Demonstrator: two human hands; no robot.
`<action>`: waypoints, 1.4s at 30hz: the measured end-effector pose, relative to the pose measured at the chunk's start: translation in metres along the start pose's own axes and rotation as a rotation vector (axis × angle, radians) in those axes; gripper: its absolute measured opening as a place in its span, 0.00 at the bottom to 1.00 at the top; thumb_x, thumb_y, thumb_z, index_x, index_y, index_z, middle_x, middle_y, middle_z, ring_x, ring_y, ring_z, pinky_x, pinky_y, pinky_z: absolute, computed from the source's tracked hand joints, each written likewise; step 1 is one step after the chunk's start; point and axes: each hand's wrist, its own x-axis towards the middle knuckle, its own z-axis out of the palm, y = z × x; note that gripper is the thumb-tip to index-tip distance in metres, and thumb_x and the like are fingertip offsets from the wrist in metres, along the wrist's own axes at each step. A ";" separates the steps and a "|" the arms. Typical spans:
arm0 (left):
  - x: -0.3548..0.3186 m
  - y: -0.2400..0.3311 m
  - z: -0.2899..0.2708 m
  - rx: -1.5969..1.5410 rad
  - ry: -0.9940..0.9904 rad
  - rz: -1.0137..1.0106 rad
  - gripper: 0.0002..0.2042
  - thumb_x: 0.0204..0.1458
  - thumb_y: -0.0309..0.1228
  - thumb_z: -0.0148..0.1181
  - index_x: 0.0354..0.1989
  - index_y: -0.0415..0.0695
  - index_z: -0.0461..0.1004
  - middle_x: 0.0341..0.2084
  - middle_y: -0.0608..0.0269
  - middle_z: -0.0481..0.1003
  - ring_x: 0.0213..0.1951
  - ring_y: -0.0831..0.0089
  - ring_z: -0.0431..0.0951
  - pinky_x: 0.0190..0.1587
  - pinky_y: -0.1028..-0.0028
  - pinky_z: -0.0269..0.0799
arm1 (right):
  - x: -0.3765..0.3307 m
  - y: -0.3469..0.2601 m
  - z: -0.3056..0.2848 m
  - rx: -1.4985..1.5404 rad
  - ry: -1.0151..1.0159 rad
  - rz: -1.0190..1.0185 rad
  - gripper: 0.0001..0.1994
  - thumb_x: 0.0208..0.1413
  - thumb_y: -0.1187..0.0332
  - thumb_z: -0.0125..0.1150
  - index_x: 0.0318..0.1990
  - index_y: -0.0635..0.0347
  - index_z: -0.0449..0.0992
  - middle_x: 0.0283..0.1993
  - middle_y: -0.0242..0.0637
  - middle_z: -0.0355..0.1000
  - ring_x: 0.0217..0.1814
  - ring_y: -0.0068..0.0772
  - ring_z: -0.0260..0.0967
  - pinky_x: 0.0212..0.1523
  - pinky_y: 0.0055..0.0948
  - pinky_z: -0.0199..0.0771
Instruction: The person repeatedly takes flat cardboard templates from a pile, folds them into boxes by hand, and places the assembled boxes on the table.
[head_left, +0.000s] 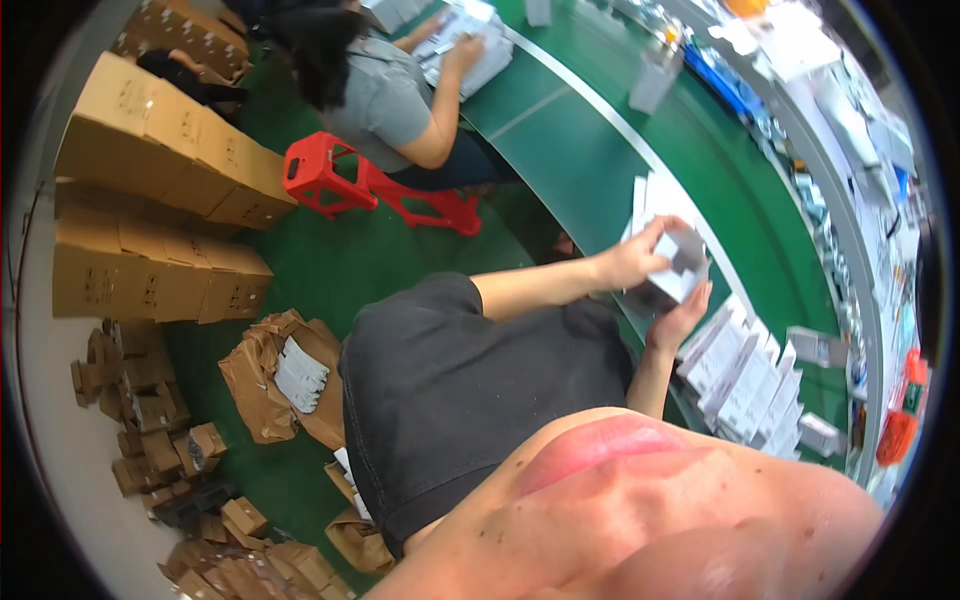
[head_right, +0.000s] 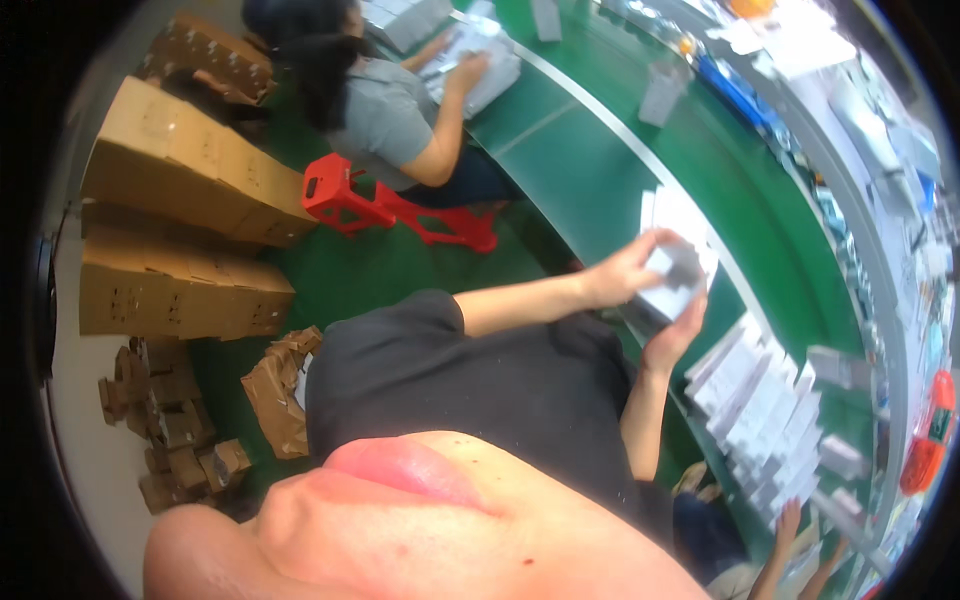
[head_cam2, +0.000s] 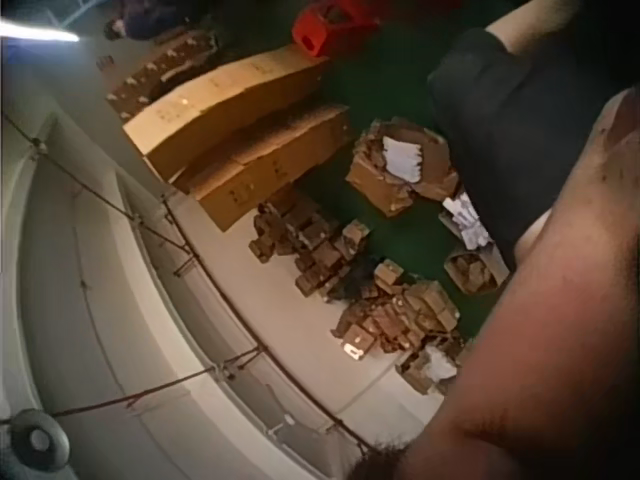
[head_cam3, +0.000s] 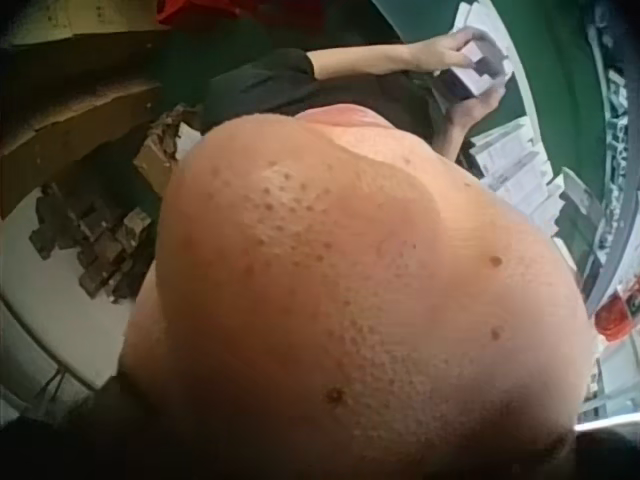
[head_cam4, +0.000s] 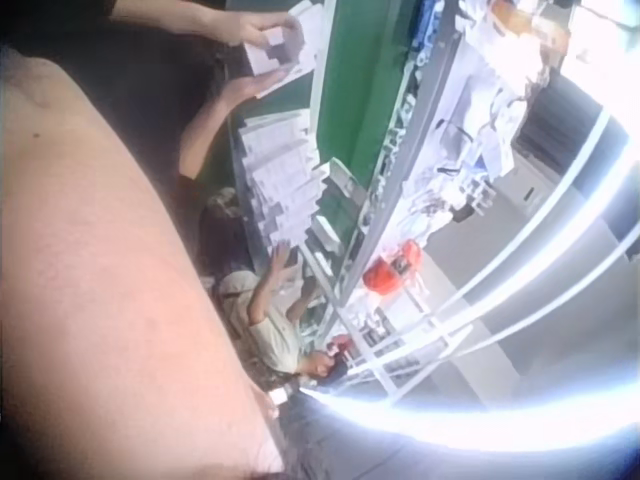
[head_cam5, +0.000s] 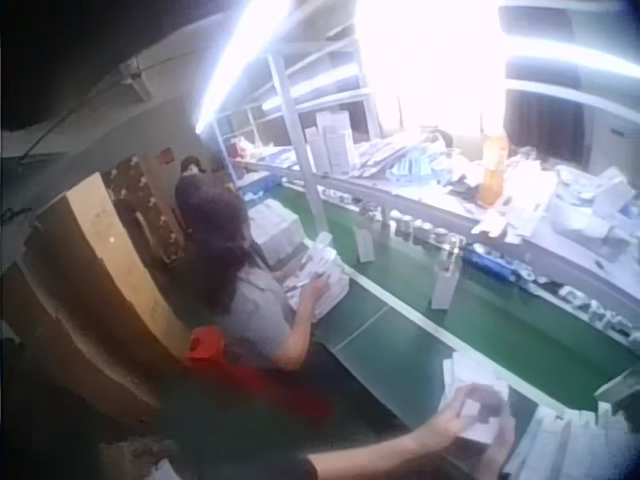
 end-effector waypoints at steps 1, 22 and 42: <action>0.001 -0.002 0.000 -0.032 -0.012 -0.049 0.27 0.53 0.21 0.52 0.65 0.41 0.63 0.57 0.55 0.69 0.56 0.66 0.69 0.61 0.71 0.65 | 0.003 0.012 -0.012 -0.175 -0.020 -0.093 0.26 0.70 0.57 0.41 0.70 0.62 0.62 0.64 0.45 0.67 0.63 0.38 0.66 0.65 0.36 0.62; -0.005 0.003 -0.011 0.320 -0.304 0.109 0.17 0.53 0.24 0.54 0.52 0.43 0.66 0.62 0.49 0.62 0.64 0.50 0.62 0.66 0.60 0.58 | -0.005 -0.022 0.012 -0.570 0.060 -0.100 0.24 0.51 0.73 0.50 0.59 0.65 0.70 0.56 0.46 0.71 0.56 0.38 0.67 0.59 0.30 0.63; 0.025 -0.118 -0.045 0.892 -0.268 0.489 0.27 0.48 0.32 0.68 0.59 0.44 0.70 0.62 0.47 0.66 0.60 0.55 0.67 0.63 0.59 0.59 | -0.047 -0.014 -0.058 -1.286 0.497 -0.618 0.20 0.46 0.62 0.73 0.49 0.49 0.79 0.58 0.36 0.67 0.53 0.39 0.70 0.50 0.38 0.74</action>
